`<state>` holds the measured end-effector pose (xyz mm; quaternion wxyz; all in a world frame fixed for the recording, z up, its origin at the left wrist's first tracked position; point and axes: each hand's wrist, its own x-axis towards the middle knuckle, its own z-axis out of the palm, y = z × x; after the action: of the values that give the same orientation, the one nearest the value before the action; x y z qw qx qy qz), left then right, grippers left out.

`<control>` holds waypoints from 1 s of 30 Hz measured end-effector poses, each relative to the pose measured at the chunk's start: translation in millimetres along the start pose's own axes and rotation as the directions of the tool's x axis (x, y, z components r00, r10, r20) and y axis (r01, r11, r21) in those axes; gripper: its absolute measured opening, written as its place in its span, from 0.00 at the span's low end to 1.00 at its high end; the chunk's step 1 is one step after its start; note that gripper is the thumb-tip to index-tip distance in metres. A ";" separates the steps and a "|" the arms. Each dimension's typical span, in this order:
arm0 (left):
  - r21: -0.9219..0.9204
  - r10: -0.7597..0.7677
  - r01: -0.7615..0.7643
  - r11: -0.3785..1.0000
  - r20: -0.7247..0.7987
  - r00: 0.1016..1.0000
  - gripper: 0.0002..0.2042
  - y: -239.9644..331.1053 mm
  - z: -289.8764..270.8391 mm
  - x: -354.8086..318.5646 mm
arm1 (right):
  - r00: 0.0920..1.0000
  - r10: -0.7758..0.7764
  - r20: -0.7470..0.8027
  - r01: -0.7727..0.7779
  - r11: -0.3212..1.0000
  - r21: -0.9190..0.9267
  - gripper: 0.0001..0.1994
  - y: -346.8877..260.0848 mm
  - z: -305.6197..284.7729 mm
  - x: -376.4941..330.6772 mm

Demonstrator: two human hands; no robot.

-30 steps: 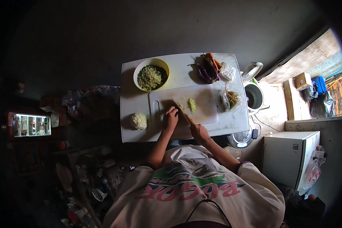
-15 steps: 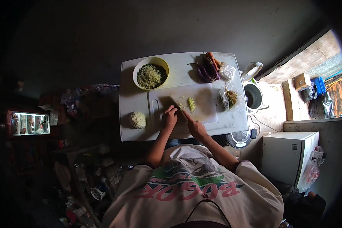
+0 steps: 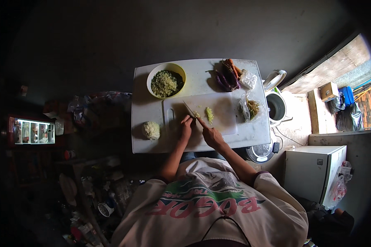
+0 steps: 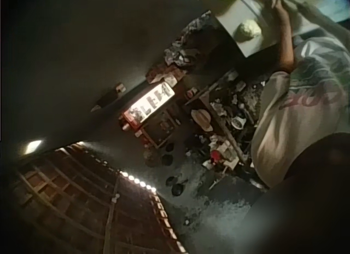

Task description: The person tears a cabbage leaf by hand and finely chops it on a cutting board using a knife.

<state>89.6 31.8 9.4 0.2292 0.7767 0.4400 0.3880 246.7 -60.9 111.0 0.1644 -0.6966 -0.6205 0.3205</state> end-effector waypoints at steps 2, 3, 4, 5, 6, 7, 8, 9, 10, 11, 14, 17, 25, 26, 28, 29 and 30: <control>-0.005 -0.006 0.006 1.000 -0.003 1.000 0.10 -0.4 -0.7 0.3 | 0.999 -0.054 -0.007 0.054 0.994 0.092 0.34 4.0 0.2 -11.8; -0.013 -0.011 0.011 1.000 -0.003 1.000 0.09 4.2 -1.5 1.8 | 0.999 -0.051 -0.007 0.052 0.994 0.092 0.34 8.8 2.0 -18.7; -0.015 -0.012 0.012 1.000 -0.002 1.000 0.09 9.2 -2.4 2.5 | 1.000 -0.015 0.010 0.014 0.998 0.062 0.34 13.7 4.3 -25.8; -0.009 -0.001 0.001 1.000 0.002 1.000 0.07 16.6 -3.3 3.6 | 0.999 0.025 0.023 -0.026 0.999 0.033 0.34 16.9 5.3 -29.9; -0.004 0.010 -0.010 1.000 0.007 1.000 0.06 23.5 -4.7 5.5 | 0.999 0.030 0.022 -0.031 0.999 0.032 0.34 19.5 6.8 -28.6; -0.009 0.012 -0.012 1.000 0.011 1.000 0.06 28.6 -6.5 9.3 | 1.000 0.007 0.003 -0.007 0.999 0.052 0.34 22.7 9.0 -25.0; 0.016 -0.004 0.003 1.000 0.044 0.999 0.06 29.9 -9.5 11.8 | 1.000 -0.022 -0.013 0.023 0.997 0.072 0.34 23.6 10.4 -20.6; 0.041 -0.020 0.017 0.999 0.079 0.997 0.06 27.8 -10.0 10.6 | 1.000 -0.021 -0.013 0.022 0.997 0.073 0.34 20.7 8.3 -13.0; 0.040 -0.019 0.016 0.999 0.082 0.996 0.06 23.7 -8.0 8.7 | 0.999 -0.032 -0.013 0.033 0.997 0.068 0.34 17.8 5.5 -1.5; 0.014 -0.066 0.065 0.998 0.093 0.994 0.07 7.9 -5.8 4.4 | 0.998 -0.061 -0.008 0.062 0.996 0.064 0.35 10.9 3.6 6.8; -0.005 -0.088 0.089 0.996 0.082 0.993 0.10 -5.4 -3.5 -2.3 | 0.996 -0.083 0.027 0.079 0.988 0.130 0.35 1.5 -2.6 -8.7; 0.021 -0.043 0.042 0.999 0.053 0.998 0.08 10.5 -2.4 1.6 | 0.998 -0.058 -0.015 0.059 0.986 0.153 0.35 15.4 2.7 -31.5; 0.007 -0.082 0.082 0.997 0.035 0.996 0.11 -4.5 -3.6 -4.8 | 0.998 -0.037 0.051 0.035 0.999 0.032 0.35 -6.7 -8.2 -2.5; 0.015 -0.086 0.086 0.996 0.047 0.995 0.13 -4.0 -1.9 -4.5 | 0.997 -0.037 0.072 0.033 0.998 0.051 0.35 -8.9 -14.3 -8.6; 0.025 -0.094 0.093 0.995 0.056 0.994 0.15 -2.7 -0.5 -7.2 | 0.997 -0.031 0.064 0.027 0.998 0.052 0.35 -1.5 -10.1 -23.7; 0.028 -0.102 0.101 0.995 0.081 0.991 0.14 14.3 -2.2 -2.0 | 0.999 -0.006 0.045 0.003 0.999 0.055 0.35 6.2 -10.4 -31.5; 0.041 -0.116 0.112 0.993 0.094 0.989 0.14 21.9 -5.0 -0.1 | 0.999 -0.002 0.042 -0.001 0.999 0.055 0.35 14.3 -4.5 -31.1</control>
<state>96.6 20.6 27.6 0.2583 0.7720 0.4789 0.3285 259.7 -92.9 112.9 0.1703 -0.6847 -0.6150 0.3521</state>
